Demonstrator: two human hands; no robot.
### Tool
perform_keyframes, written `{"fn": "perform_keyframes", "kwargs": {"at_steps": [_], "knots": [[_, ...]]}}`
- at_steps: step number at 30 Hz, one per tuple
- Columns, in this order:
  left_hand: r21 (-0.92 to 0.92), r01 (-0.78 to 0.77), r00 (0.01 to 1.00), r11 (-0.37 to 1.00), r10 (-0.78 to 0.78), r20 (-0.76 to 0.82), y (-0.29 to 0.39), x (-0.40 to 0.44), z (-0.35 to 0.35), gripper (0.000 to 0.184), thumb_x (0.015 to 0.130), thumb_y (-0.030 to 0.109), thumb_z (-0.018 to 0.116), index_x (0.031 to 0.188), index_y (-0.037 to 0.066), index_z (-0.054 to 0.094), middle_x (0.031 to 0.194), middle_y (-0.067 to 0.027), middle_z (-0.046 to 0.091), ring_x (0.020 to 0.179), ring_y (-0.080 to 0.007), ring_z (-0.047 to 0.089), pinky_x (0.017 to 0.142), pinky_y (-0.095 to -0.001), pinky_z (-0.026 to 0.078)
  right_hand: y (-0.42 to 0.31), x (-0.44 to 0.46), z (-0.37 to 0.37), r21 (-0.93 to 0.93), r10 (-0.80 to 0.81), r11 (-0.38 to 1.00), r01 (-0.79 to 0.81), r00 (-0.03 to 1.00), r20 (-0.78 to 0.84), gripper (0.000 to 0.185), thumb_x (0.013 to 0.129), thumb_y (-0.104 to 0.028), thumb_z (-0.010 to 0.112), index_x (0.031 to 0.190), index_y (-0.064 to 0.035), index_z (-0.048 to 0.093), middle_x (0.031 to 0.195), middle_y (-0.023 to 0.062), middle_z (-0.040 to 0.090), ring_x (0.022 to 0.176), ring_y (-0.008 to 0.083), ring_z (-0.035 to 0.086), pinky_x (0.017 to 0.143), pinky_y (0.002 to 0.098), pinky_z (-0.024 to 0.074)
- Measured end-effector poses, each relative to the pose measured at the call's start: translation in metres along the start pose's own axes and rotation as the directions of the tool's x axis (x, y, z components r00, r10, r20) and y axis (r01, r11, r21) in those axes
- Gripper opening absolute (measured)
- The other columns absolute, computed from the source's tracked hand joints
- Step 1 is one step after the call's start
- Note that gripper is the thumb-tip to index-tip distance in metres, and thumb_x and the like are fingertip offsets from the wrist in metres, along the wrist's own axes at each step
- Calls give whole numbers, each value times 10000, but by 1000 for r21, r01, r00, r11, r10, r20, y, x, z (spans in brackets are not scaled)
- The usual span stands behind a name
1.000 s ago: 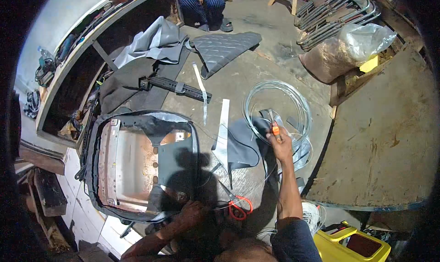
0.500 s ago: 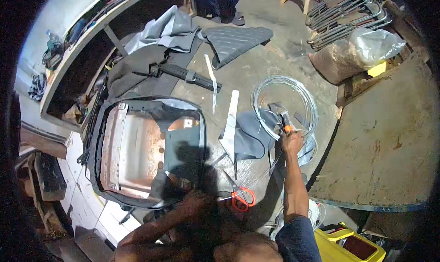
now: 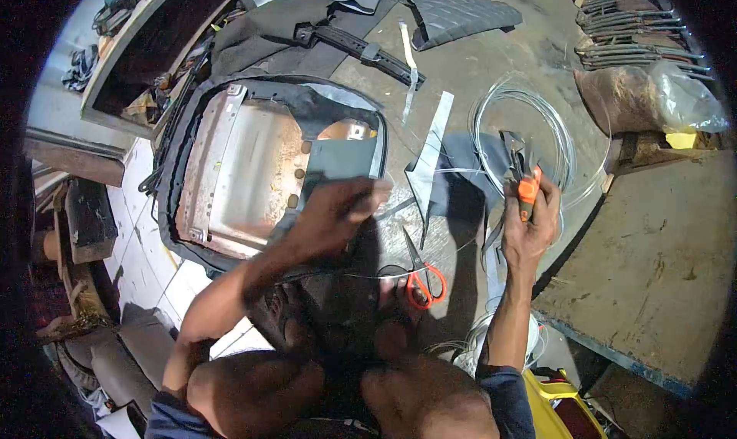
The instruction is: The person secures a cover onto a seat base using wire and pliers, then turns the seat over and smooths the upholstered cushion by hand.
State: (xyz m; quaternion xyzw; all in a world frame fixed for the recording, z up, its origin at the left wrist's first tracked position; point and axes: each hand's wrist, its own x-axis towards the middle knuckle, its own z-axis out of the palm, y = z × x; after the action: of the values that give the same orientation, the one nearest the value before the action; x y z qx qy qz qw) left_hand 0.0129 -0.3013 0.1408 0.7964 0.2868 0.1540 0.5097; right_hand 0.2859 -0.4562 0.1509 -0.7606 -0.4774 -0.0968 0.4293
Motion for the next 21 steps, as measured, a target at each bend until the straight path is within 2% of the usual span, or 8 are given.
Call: {"fn": "perform_keyframes", "kwargs": {"at_steps": [4,5,9,12,14,16,17,21], "knots": [[-388,-148,989,910,136,-58,49,26,-6,371,1046,182,501,1378,17,480,1220,-146,658,1087,-206,637,942,-343,511,-45,22,6,213,-75,974,76,997,-12,305,819,-24,773,1105,26,682,1105,99,631,946,194,633,835,318,504],[-526,-145,989,838,119,-83,57,33,-12,412,1051,201,495,1408,8,427,1236,-164,638,1106,-218,627,951,-348,510,-64,22,6,293,107,949,-116,993,47,318,834,-25,765,1129,33,663,1085,84,623,928,169,620,821,300,495],[-868,-183,983,462,76,-167,81,35,-25,444,1071,292,434,1394,-13,429,1263,-206,606,1183,-255,589,1002,-394,481,-95,13,13,497,355,784,-372,926,133,281,870,-113,751,1084,24,630,1001,56,588,912,148,561,839,270,449],[-992,-112,977,57,190,-100,81,20,-13,308,1061,172,410,1279,-27,501,1226,-178,627,1183,-258,601,1050,-376,456,-99,-11,27,385,211,884,-266,961,179,314,871,-142,754,1119,24,657,1035,84,615,968,190,591,874,305,457],[-450,-405,913,796,326,-245,73,13,-4,325,1066,297,428,1139,-2,533,1053,-181,659,1038,-319,645,961,-450,497,-118,-18,31,466,266,806,-365,927,266,294,866,-173,769,1070,27,703,1099,105,618,1018,214,600,894,326,468],[-243,-539,834,807,471,-286,75,6,-14,164,1022,164,506,969,20,562,917,-134,633,873,-286,644,818,-407,514,-112,-20,41,418,282,814,-403,904,322,312,862,-185,771,1070,37,704,1119,123,626,1033,238,611,905,351,474],[128,-659,694,741,665,-276,76,6,-17,46,927,29,568,882,25,577,853,-130,587,770,-253,607,689,-369,496,-109,-17,42,347,237,874,-340,922,306,325,865,-213,767,1057,43,709,1133,151,625,1031,272,619,908,364,477],[441,-603,649,665,730,-213,85,8,-48,137,786,-52,566,881,42,598,846,-124,575,740,-266,607,604,-356,489,-52,-14,54,13,171,984,-177,965,200,373,847,-194,738,1133,36,671,1170,218,614,1049,377,619,895,424,495]]}}
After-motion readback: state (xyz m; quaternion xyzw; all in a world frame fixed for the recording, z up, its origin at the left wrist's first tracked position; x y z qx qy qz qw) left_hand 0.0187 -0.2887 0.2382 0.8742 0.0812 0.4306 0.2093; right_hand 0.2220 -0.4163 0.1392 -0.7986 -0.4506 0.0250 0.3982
